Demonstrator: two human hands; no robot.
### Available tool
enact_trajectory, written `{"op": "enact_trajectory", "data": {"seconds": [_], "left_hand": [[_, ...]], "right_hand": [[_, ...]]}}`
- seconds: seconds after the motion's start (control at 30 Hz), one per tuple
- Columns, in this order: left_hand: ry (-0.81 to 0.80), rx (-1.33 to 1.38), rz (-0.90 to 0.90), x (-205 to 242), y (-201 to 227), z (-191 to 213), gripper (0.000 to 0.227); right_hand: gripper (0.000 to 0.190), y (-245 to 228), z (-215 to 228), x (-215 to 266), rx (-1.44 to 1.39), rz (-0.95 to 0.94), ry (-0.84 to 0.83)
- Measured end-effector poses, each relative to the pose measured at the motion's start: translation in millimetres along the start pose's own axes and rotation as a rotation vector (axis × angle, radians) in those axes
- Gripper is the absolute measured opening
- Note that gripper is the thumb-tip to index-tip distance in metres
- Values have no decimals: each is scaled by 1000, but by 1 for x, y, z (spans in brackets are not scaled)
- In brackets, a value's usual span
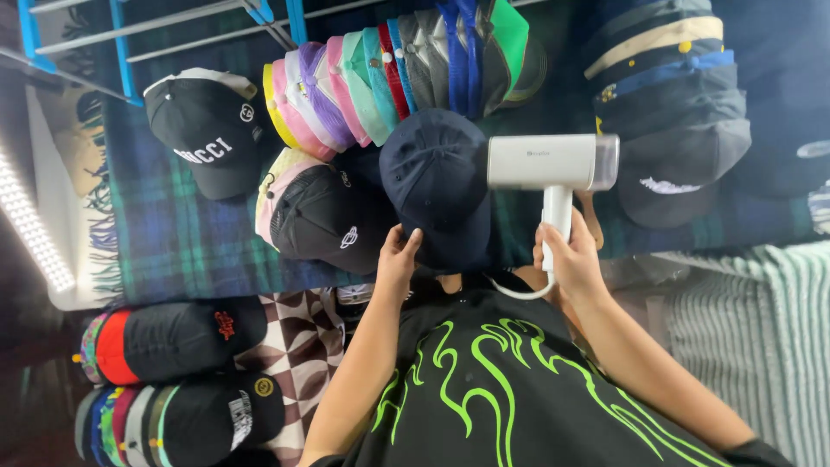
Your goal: Cleaning and drying baseball caps using a brush and a hair dryer.
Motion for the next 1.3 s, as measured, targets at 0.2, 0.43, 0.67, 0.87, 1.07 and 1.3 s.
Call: {"op": "enact_trajectory", "data": {"seconds": [0.2, 0.43, 0.67, 0.87, 1.07, 1.3], "left_hand": [[-175, -96, 73, -6, 7, 10, 31], [-334, -152, 123, 11, 33, 13, 35], [-397, -84, 177, 3, 27, 13, 38], [-425, -34, 198, 0, 17, 5, 47], [-424, -13, 239, -3, 17, 3, 52], [-451, 44, 262, -24, -18, 4, 49]], "right_hand": [[55, -3, -29, -1, 37, 30, 143], [50, 29, -73, 58, -200, -4, 363], [47, 13, -81, 64, -150, 33, 418], [49, -4, -122, 113, -13, -2, 443], [53, 33, -135, 134, -111, -64, 524], [56, 15, -140, 104, -64, -28, 541]]}}
Point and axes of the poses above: each hand's wrist, its own x-axis away from the middle knuckle, its own z-axis out of the back of the hand, y = z × x, the point moved 1 cm from there along -x, towards the middle knuckle, and after that the axes turned 1 degree about -y, right-handed, at the moved point
